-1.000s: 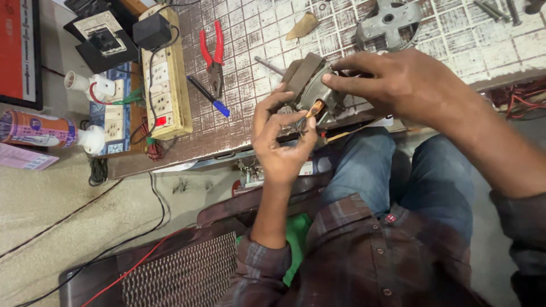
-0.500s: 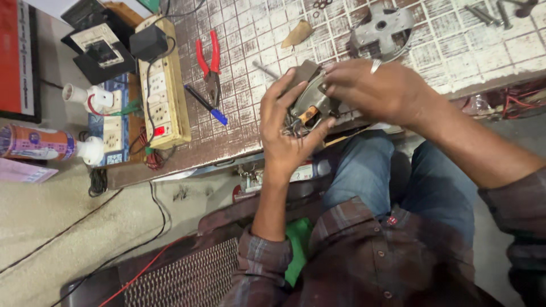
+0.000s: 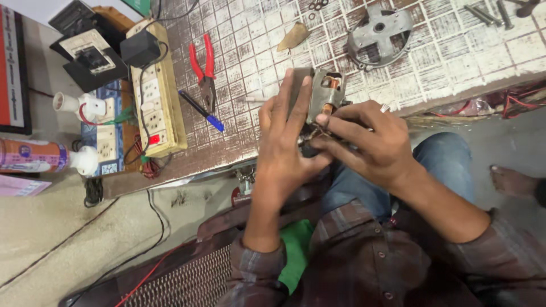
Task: The person sits at a workbench and works on an electric motor, fitting the rotor into the stator housing and aligning the end bells by hand. They use a screwdriver and a metal rod to adjust and seat the motor parts, turning the assembly over while working on it.
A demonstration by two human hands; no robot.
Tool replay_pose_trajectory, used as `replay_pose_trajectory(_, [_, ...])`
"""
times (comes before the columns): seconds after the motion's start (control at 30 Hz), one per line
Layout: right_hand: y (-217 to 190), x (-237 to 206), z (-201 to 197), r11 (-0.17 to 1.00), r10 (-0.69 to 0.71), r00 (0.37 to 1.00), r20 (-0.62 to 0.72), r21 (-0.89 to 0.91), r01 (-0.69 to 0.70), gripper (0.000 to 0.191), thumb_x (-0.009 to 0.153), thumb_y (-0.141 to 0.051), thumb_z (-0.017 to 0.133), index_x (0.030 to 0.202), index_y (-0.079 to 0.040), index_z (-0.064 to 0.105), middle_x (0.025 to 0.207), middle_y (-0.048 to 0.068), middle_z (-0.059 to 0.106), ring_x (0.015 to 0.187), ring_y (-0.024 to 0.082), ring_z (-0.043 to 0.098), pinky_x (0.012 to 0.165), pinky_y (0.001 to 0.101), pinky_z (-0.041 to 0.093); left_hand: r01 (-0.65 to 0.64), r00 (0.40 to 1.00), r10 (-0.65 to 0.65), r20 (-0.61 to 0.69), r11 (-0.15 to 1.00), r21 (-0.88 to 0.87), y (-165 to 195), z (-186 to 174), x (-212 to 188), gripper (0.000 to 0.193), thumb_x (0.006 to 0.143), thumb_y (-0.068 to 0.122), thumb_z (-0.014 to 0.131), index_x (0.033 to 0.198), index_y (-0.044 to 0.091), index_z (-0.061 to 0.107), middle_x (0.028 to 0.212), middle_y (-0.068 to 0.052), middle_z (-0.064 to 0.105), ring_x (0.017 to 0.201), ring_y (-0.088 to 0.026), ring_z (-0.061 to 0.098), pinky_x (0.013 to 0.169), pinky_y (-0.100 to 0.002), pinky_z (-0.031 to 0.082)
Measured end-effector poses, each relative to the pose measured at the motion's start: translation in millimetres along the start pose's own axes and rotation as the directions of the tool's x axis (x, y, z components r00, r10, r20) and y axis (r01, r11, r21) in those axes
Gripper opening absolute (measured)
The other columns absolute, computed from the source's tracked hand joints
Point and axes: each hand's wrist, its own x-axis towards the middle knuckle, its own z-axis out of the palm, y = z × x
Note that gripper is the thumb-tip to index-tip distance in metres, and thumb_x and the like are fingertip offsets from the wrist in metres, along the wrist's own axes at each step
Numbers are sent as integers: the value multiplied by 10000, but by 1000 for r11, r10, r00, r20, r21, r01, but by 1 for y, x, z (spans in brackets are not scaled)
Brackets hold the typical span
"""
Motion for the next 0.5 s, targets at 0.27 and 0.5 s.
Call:
replay_pose_trajectory(0.27, [-16,-8,-9,990,139,988,-69,30,-137,298,874,-28,847,1136,-48,706,1092,119,734,943,249,736,754,326,569,-372,913,406,-27,859,353,-20,-41,47,1265,436,748,913,1474,193,453,1479,-165,471,1349,-454,441,1106,-585,361])
replay_pose_trajectory(0.5, [-16,-12,-4,930,368,917,-153,68,-362,171,898,-34,851,1013,-25,725,1035,120,753,874,216,754,736,311,583,-204,977,214,20,952,-228,-27,-8,53,917,694,407,970,1460,152,535,1247,-93,639,1158,-270,700,1015,-380,575])
